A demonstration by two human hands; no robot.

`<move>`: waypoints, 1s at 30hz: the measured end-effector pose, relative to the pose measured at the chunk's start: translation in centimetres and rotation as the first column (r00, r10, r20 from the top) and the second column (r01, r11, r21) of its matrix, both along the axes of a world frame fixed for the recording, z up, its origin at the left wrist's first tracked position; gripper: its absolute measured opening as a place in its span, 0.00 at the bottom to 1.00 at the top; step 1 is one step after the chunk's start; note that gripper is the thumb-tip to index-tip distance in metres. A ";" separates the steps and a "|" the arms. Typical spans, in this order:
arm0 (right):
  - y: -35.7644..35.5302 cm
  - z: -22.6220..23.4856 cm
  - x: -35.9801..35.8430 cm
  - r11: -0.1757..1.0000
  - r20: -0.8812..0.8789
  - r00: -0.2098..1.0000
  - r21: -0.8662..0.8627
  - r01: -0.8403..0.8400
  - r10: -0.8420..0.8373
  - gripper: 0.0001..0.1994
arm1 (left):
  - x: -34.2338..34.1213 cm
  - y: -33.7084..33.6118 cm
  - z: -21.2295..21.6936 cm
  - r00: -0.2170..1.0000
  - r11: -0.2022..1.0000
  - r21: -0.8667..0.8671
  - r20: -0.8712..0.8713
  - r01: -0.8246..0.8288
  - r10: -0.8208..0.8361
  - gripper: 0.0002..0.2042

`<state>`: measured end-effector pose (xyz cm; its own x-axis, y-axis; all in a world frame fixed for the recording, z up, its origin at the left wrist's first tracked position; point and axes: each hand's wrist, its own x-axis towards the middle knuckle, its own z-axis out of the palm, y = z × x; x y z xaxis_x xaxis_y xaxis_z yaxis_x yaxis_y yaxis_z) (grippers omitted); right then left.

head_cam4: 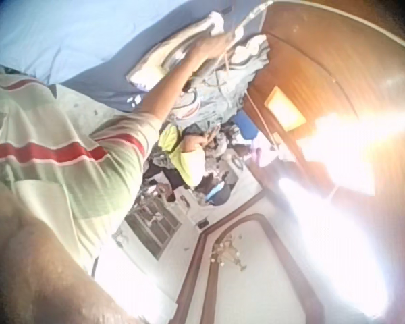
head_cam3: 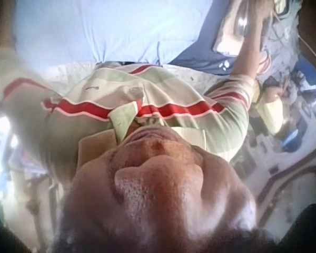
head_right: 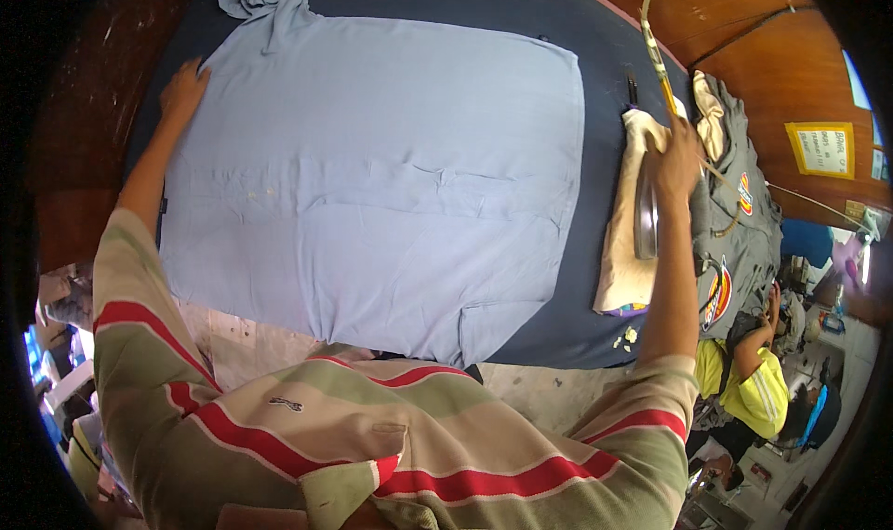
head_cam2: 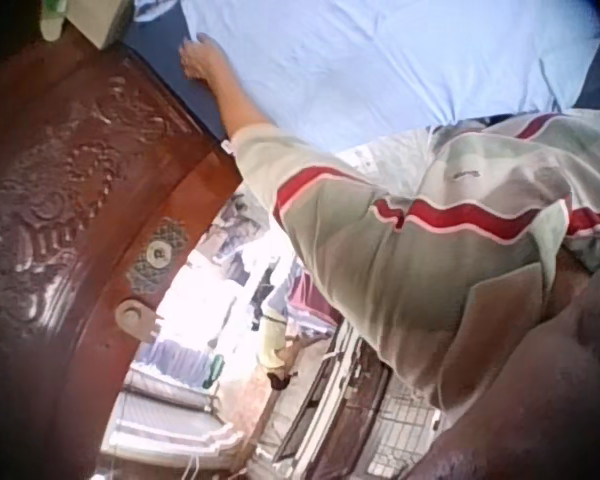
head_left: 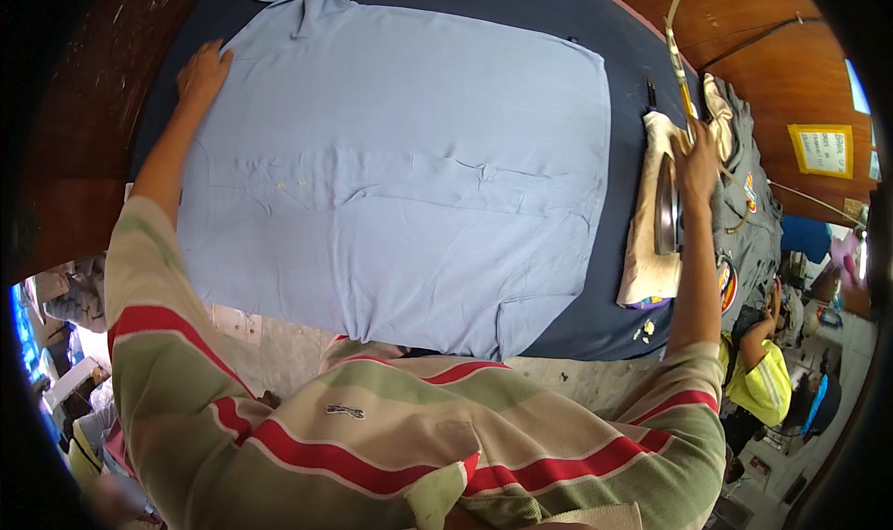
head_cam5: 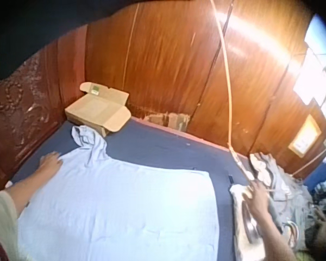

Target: The person irons a blue button-down shirt on a padded table, using a hand-held iron to press the sleeves and the main body panels of the garment.

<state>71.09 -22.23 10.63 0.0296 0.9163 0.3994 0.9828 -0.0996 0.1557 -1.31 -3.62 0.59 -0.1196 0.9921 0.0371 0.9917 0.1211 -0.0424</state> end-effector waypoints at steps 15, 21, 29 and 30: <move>20.0 -13.3 -0.2 0.963 -0.614 0.768 0.045 0.264 -0.182 0.16 | 4.8 13.8 -0.4 0.886 0.945 0.323 0.422 0.050 -0.191 0.22; 16.2 -12.2 -0.6 0.737 -0.081 0.973 0.668 -0.107 0.214 0.20 | 11.3 12.2 4.0 0.702 0.906 0.385 0.596 0.176 -0.390 0.19; -13.5 -3.6 -19.2 0.611 -0.617 0.696 -0.403 -0.681 0.368 0.18 | 5.5 -17.3 1.4 0.802 0.832 0.432 0.323 0.348 -0.503 0.21; -14.5 -3.8 -19.1 0.629 -0.592 0.734 -0.441 -0.640 0.332 0.18 | 4.9 -20.9 1.8 0.860 0.864 0.394 0.266 0.315 -0.435 0.22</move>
